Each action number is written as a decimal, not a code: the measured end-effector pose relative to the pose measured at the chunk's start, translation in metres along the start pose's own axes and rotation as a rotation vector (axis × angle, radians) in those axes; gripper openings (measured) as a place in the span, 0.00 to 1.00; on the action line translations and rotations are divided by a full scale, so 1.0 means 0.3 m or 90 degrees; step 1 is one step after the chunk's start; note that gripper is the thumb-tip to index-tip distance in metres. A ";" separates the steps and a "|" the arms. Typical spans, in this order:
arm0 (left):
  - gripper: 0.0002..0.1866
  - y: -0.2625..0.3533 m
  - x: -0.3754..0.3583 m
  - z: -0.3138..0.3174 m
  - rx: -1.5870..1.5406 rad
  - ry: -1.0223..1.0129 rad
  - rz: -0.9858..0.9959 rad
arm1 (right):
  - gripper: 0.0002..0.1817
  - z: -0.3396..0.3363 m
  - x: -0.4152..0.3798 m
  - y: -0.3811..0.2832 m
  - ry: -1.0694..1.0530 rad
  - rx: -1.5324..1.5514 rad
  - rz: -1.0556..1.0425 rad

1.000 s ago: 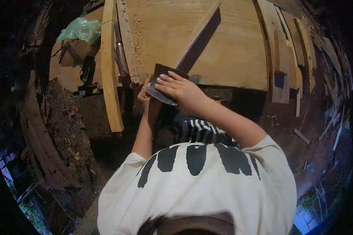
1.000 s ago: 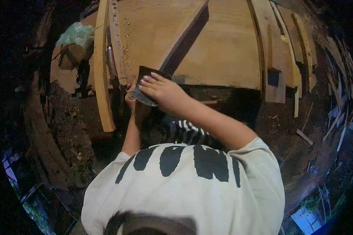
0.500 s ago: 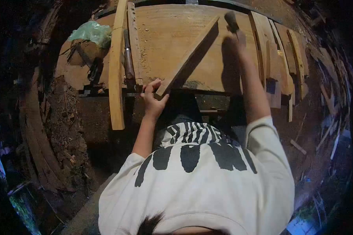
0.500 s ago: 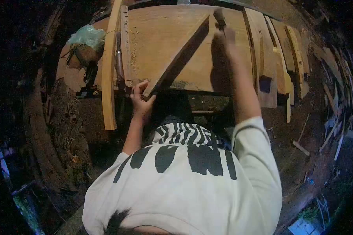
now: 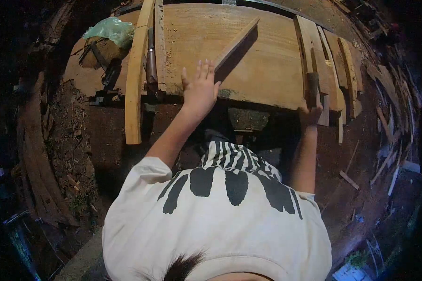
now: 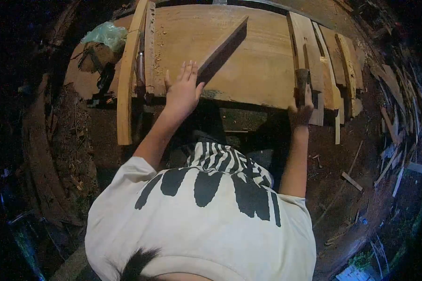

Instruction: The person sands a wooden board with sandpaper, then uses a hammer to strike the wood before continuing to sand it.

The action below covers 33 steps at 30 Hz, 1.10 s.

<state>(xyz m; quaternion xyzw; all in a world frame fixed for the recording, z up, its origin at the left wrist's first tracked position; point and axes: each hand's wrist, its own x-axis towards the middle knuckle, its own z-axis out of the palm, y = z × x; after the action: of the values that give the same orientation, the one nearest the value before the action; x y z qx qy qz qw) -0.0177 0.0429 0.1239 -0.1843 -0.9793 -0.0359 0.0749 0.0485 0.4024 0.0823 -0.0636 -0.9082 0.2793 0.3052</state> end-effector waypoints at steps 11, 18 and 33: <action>0.33 0.120 0.364 0.094 0.034 -0.046 0.019 | 0.28 -0.010 -0.001 -0.046 -0.014 0.013 0.141; 0.27 0.046 0.312 0.015 -0.019 -0.023 0.042 | 0.13 0.046 -0.020 0.001 0.014 -0.035 -0.020; 0.24 -0.217 -0.320 0.247 -0.638 0.189 -0.207 | 0.29 0.296 -0.146 -0.719 -0.326 0.247 -0.413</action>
<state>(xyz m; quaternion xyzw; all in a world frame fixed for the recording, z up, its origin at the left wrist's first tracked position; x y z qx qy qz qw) 0.0371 -0.0444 0.0327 -0.0363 -0.8369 -0.5352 0.1091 0.0433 0.1680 0.1188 0.3533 -0.8582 0.3414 0.1488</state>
